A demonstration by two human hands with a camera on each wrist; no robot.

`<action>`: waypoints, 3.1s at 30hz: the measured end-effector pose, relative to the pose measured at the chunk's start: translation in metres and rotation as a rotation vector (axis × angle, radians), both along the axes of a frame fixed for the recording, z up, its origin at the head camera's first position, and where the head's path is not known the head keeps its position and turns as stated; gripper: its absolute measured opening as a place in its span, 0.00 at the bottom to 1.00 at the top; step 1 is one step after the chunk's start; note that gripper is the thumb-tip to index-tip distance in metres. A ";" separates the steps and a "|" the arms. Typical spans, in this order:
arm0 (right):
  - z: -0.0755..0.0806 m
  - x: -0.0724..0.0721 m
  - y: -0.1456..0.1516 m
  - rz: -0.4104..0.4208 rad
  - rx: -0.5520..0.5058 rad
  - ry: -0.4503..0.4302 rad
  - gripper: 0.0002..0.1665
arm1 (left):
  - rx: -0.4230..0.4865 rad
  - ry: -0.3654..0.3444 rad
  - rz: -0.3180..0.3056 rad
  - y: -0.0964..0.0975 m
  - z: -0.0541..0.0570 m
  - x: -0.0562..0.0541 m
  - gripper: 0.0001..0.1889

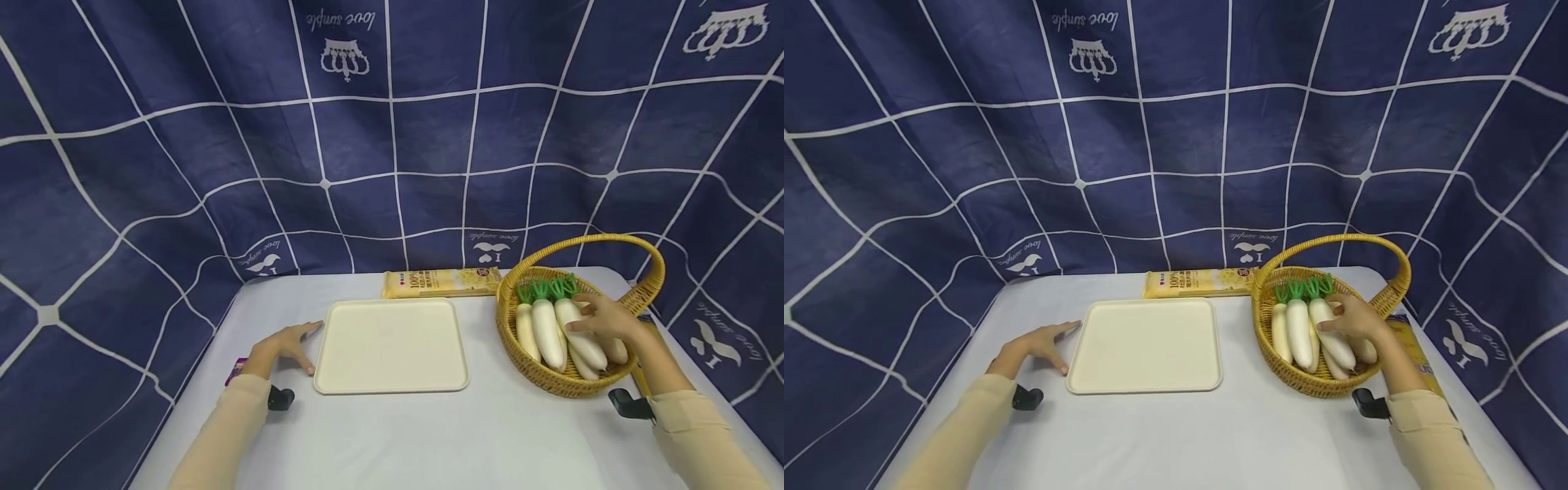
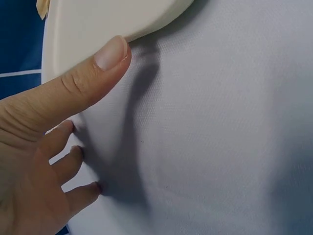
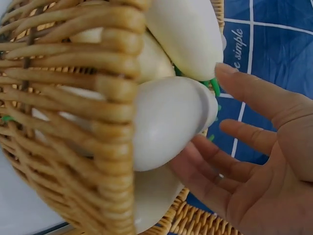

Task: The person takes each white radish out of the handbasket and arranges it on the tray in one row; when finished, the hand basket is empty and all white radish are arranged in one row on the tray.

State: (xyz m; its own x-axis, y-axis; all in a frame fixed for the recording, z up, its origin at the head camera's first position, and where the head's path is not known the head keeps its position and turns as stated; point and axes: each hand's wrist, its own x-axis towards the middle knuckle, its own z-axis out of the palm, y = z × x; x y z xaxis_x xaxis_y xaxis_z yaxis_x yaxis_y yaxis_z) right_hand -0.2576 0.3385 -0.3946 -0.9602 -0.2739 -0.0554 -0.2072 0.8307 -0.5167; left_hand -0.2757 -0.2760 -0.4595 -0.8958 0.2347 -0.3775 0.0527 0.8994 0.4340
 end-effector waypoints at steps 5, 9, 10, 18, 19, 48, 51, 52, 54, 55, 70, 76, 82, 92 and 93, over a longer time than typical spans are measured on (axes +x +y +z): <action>0.002 -0.001 0.001 -0.017 0.008 -0.044 0.46 | 0.004 0.018 -0.010 0.005 0.000 0.000 0.59; 0.003 0.000 0.001 -0.017 0.023 -0.048 0.45 | -0.004 0.012 0.002 0.007 0.000 0.002 0.59; 0.002 0.000 0.000 -0.019 0.027 -0.046 0.45 | -0.003 0.011 0.005 0.008 0.001 0.002 0.59; 0.002 0.001 -0.004 -0.065 0.119 -0.022 0.44 | 0.017 0.003 0.035 0.011 0.005 0.001 0.60; 0.002 0.000 -0.004 -0.074 0.131 -0.029 0.45 | 0.017 0.009 0.030 0.011 0.005 0.001 0.60; -0.009 -0.003 0.002 -0.097 -0.133 -0.197 0.51 | -0.050 -0.009 0.038 0.017 0.008 -0.005 0.64; -0.006 -0.001 0.005 -0.095 -0.133 -0.216 0.51 | -0.046 -0.004 0.035 0.017 0.008 -0.004 0.63; -0.005 -0.001 0.006 -0.097 -0.128 -0.220 0.51 | -0.039 -0.004 0.040 0.017 0.009 -0.004 0.63; -0.004 0.000 0.008 -0.107 -0.122 -0.225 0.51 | -0.035 -0.004 0.045 0.018 0.009 -0.003 0.63; -0.005 0.000 0.010 -0.109 -0.131 -0.230 0.51 | -0.039 -0.005 0.047 0.018 0.009 -0.003 0.63; -0.010 0.019 0.016 -0.150 -0.452 -0.307 0.51 | -0.041 -0.015 0.054 0.018 0.012 -0.003 0.64; -0.009 0.031 0.007 -0.138 -0.554 -0.302 0.48 | -0.057 -0.029 0.060 0.017 0.012 -0.003 0.66; -0.012 0.041 -0.004 -0.157 -0.665 -0.290 0.49 | -0.064 -0.013 0.058 0.017 0.008 -0.002 0.64; -0.015 0.063 -0.016 -0.176 -0.733 -0.268 0.47 | -0.061 -0.004 0.051 0.017 0.007 0.000 0.63; -0.015 0.065 -0.017 -0.176 -0.734 -0.267 0.47 | -0.061 -0.004 0.051 0.017 0.007 0.000 0.63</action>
State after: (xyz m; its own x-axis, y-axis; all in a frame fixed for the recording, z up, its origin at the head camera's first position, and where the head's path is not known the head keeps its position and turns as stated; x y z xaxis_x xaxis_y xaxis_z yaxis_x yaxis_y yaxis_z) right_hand -0.1927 0.3219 -0.4092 -0.9724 -0.1752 -0.1540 0.1033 0.2685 -0.9577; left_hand -0.2758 -0.2589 -0.4526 -0.9045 0.1651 -0.3932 0.0043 0.9255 0.3787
